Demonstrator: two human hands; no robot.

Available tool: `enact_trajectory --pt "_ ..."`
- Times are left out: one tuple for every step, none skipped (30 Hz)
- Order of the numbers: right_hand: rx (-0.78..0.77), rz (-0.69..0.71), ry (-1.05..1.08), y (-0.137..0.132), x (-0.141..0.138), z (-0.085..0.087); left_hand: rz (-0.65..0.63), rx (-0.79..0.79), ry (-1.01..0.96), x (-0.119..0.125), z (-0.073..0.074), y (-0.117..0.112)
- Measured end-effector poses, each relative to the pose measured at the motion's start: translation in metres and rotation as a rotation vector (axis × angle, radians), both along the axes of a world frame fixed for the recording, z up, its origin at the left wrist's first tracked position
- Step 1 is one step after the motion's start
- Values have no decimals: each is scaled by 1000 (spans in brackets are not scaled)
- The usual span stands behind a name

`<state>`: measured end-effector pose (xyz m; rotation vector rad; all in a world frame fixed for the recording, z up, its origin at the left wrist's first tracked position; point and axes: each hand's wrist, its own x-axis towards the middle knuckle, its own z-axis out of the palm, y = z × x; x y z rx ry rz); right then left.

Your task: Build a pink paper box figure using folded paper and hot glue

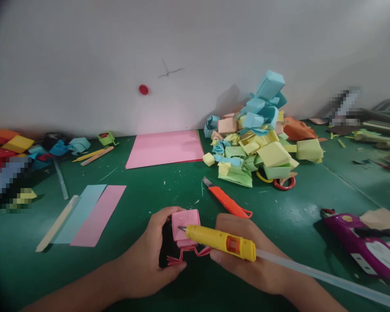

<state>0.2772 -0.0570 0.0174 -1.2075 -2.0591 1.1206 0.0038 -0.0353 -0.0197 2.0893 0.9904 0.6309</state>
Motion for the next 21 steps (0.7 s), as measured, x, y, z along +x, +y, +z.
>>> enact_trajectory --pt "7 -8 -4 0 0 0 0 -2 -2 0 -1 0" --pt "15 -14 -5 0 0 1 2 -7 0 0 -1 0" --pt "25 -16 0 0 0 1 0 -11 3 0 -2 1" --pt "36 -16 8 0 -1 2 0 -13 6 0 -2 1" --pt "44 -18 17 0 -1 2 -1 -13 9 0 -2 1" --pt "49 -26 24 0 -2 2 -2 -11 9 0 -2 1" --pt "50 -37 27 0 -2 3 -3 -7 9 0 -2 2" --pt "50 -49 29 0 -3 2 -5 -1 8 0 -2 2" --pt "48 -63 29 0 -4 2 -7 4 11 -1 -2 2" --pt "44 -73 28 0 -4 2 -8 5 18 -1 -1 2" --pt "39 -78 27 0 -5 1 -7 5 24 -1 -1 2" --pt "36 -80 28 -1 -5 1 -8 5 30 -1 -1 1" --pt "34 -78 29 -1 -5 1 -8 7 31 -1 -2 1" --pt "33 -77 29 -1 -6 0 -11 12 29 -1 -2 1" --pt "32 -75 26 -1 -6 0 -15 21 22 -1 -2 1" --pt "32 -73 22 -2 -6 0 -19 31 17 -1 -3 1" --pt "33 -73 19 -2 -6 0 -21 41 14 0 -3 1" --pt "33 -74 15 -2 -7 0 -22 47 14 0 -4 1" --pt "34 -78 13 -3 -7 0 -21 49 17 -1 -4 1" --pt "37 -84 12 -3 -7 0 -23 48 23 -1 -4 1" --pt "43 -91 15 -3 -6 0 -22 48 26 -1 -5 1"
